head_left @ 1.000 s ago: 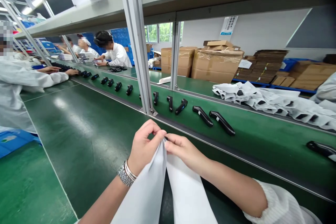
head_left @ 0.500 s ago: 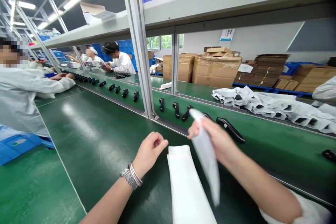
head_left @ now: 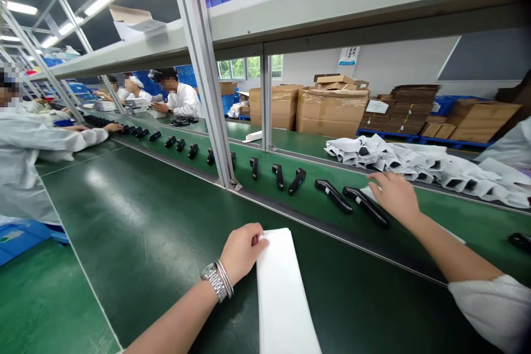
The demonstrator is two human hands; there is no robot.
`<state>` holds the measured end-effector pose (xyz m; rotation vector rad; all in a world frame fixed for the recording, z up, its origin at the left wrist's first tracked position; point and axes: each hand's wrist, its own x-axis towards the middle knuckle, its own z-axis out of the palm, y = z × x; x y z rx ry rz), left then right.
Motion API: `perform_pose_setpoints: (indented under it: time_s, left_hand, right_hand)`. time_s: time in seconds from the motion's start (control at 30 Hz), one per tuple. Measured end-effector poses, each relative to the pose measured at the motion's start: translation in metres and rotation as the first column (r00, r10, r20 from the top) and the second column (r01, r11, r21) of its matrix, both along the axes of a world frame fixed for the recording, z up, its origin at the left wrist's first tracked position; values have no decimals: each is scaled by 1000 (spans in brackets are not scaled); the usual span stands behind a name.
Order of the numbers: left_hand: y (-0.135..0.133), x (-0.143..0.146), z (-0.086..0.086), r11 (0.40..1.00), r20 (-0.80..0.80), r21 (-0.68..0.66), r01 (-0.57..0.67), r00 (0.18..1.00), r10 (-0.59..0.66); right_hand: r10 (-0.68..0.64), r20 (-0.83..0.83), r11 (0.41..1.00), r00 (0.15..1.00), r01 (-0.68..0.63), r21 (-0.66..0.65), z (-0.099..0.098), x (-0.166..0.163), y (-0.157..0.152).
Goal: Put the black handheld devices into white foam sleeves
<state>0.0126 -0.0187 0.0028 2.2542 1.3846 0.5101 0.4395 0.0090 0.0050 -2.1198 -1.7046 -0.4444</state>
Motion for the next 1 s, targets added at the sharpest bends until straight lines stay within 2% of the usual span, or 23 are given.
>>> perform_pose_setpoints:
  time_s: [0.07,0.13,0.2,0.27,0.37,0.43,0.47,0.5,0.57,0.63,0.7,0.8,0.9,1.0]
  left_hand:
    - [4,5,3,998,-86,52,16,996,-12]
    - [7,8,7,996,-143,86,21,990,-9]
    - [8,11,9,996,-150,91,10,989,4]
    - [11,13,9,997,-136,77,-4,991,14]
    - [16,14,4,998,-110,63,2,994,5]
    - [20,14,0,996,-84,86,28,996,-20]
    - [22,13,-2,993,-73,112,43,997,-35]
    - [24,13,-4,987,-67,147,57,997,-48]
    - [26,12,-6,972,-80,220,87,994,-71]
    - [27,11,-7,953,-103,271,135,988,-111]
    - [27,10,-5,939,-104,294,179,982,-155]
    - [26,9,-1,927,-86,308,213,977,-196]
    - [25,8,2,914,-71,329,239,971,-228]
    - [23,6,3,920,26,330,209,973,-230]
  right_hand:
    - [70,-35,997,997,-71,-27,-4,-23,8]
    - [110,-111,985,988,-123,-121,-9,-47,16]
    - [88,-165,970,982,-122,-209,-18,-65,23]
    - [61,-201,966,978,-109,-236,-28,-74,28]
    - [37,-250,978,968,-87,-191,-39,-78,32]
    - [85,-404,990,911,-123,-70,-40,-82,33]
    - [147,-532,987,834,-159,23,-38,-88,32]
    - [231,-666,972,709,-192,133,-34,-95,30]
    - [391,-840,918,375,-217,331,-23,-117,25]
    - [453,-885,879,110,-221,422,-10,-143,19]
    - [465,-883,857,-55,-223,465,2,-169,14]
    - [492,-852,826,-180,-214,522,14,-198,10]
    - [508,-830,804,-231,-217,553,15,-215,9]
    - [491,-834,795,-250,-263,547,11,-224,7]
